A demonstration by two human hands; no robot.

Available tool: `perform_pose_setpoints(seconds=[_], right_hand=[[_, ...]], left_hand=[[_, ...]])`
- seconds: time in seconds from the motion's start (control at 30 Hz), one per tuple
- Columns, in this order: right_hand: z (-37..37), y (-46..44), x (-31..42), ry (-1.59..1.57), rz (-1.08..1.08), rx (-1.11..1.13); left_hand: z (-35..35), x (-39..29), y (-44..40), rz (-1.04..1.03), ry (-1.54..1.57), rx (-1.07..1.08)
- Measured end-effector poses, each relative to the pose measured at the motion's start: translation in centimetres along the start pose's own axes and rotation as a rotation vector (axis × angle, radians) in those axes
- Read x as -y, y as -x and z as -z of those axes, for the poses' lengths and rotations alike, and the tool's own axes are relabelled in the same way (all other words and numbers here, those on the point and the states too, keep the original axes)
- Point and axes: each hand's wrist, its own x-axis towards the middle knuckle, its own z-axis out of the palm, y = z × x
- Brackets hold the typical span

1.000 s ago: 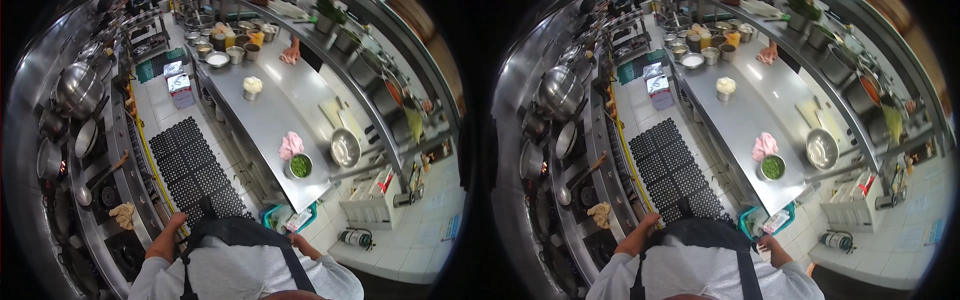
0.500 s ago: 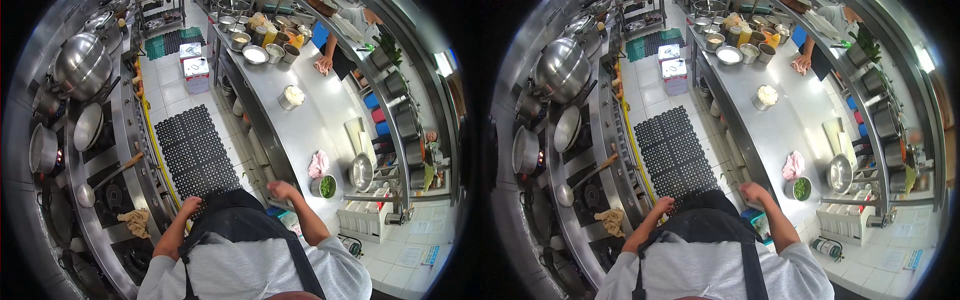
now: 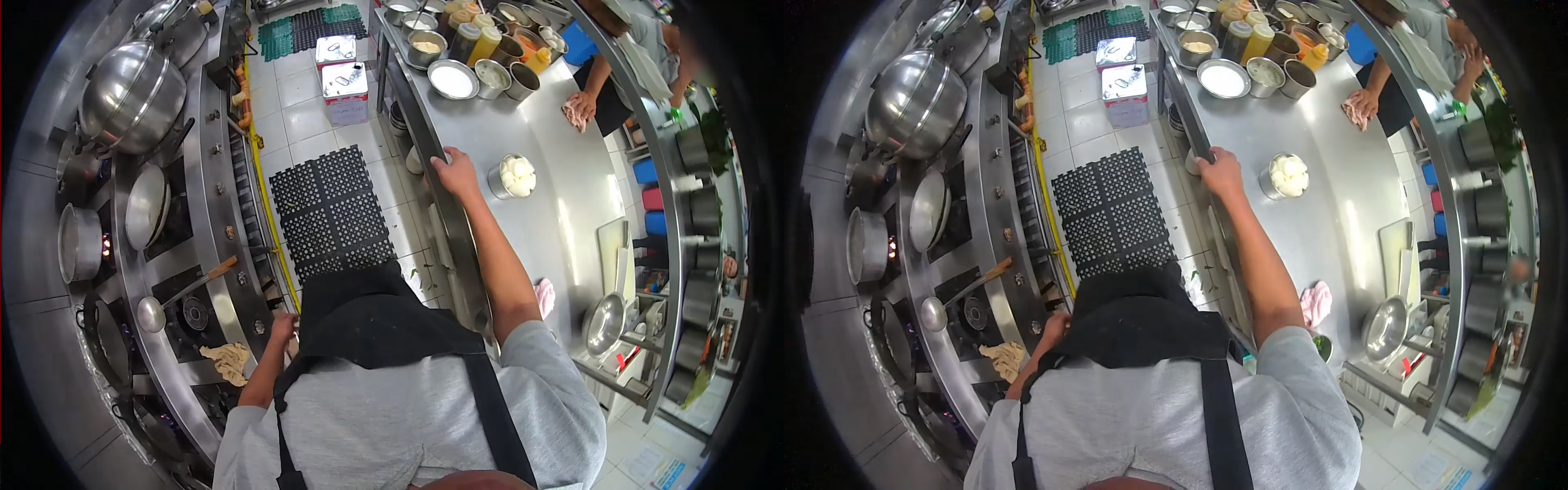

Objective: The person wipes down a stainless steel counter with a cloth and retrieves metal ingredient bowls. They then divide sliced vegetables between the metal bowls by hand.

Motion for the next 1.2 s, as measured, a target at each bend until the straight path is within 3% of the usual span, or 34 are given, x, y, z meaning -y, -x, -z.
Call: perform_pose_setpoints(seconds=[0.03, 0.07, 0.13, 0.2, 0.27, 0.3, 0.37, 0.47, 0.53, 0.6, 0.67, 0.7, 0.73, 0.77, 0.8, 0.83, 0.87, 0.97, 1.03, 1.2], right_hand=[[0.2, -1.2, 0.3, 0.134, -0.07, -0.02], [0.0, -2.3, -0.2, 0.15, -0.067, -0.008], [-1.0, -4.9, -1.9, 0.302, 0.019, -0.087], [-0.8, -7.5, -2.6, 0.311, 0.038, -0.007], [-1.2, -9.6, -3.5, 0.375, 0.066, -0.038], [-1.9, -10.3, -3.3, 0.375, 0.049, -0.025], [-2.4, -11.8, -2.5, 0.444, 0.007, -0.106], [-5.5, -13.1, 0.0, 0.636, 0.021, -0.237], [-7.4, -14.5, -0.3, 0.719, -0.03, -0.254], [-7.8, -15.0, -1.1, 0.772, -0.003, -0.246], [-8.0, -15.6, -0.7, 0.788, -0.063, -0.196], [-8.1, -16.0, -1.1, 0.792, -0.048, -0.185], [-8.2, -16.0, -1.2, 0.788, -0.039, -0.173], [-8.4, -16.3, -0.8, 0.807, -0.042, -0.166], [-8.5, -16.2, -0.5, 0.808, -0.076, -0.142], [-8.5, -16.2, -0.8, 0.802, -0.086, -0.127], [-8.4, -16.1, -1.1, 0.793, -0.094, -0.117], [-8.2, -16.4, -1.0, 0.812, -0.126, -0.057], [-7.9, -15.9, -1.3, 0.798, -0.174, -0.028], [-7.5, -15.2, -1.9, 0.75, -0.208, 0.012]], left_hand=[[0.0, -0.2, -1.4, -0.003, 0.034, 0.036], [-0.1, 1.3, -3.7, -0.305, -0.273, 0.027], [-1.5, -3.3, -5.7, -0.329, -0.933, -0.124], [-1.9, -5.3, -10.2, -0.432, -0.964, -0.278], [-0.8, -7.5, -15.8, -0.421, -0.695, -0.279], [-0.6, -10.8, -17.1, -0.407, -0.706, -0.266], [-1.2, -19.3, -19.2, 0.097, 0.065, -0.128], [-1.8, -24.2, -30.1, 0.061, 0.141, -0.182], [-1.9, -27.1, -39.9, 0.134, 0.155, -0.108], [-3.5, -28.4, -48.0, -0.683, -1.259, -0.01], [-7.4, -30.1, -58.1, -0.308, -0.577, 0.128], [-10.3, -32.6, -61.9, -0.347, -0.607, 0.015], [-12.3, -39.9, -61.8, -0.608, -1.165, -0.002], [-14.3, -42.5, -65.0, -0.8, -1.195, 0.033], [-18.5, -45.7, -66.7, -0.25, -0.443, -0.02], [-20.9, -49.1, -68.0, -0.37, -0.476, 0.089], [-23.7, -54.2, -66.9, -0.398, -0.44, -0.042], [-31.7, -60.0, -67.7, -0.54, -0.23, 0.008], [-36.7, -62.2, -67.8, -0.516, -0.049, 0.023], [-43.0, -66.0, -69.1, -0.435, -0.217, -0.039]])
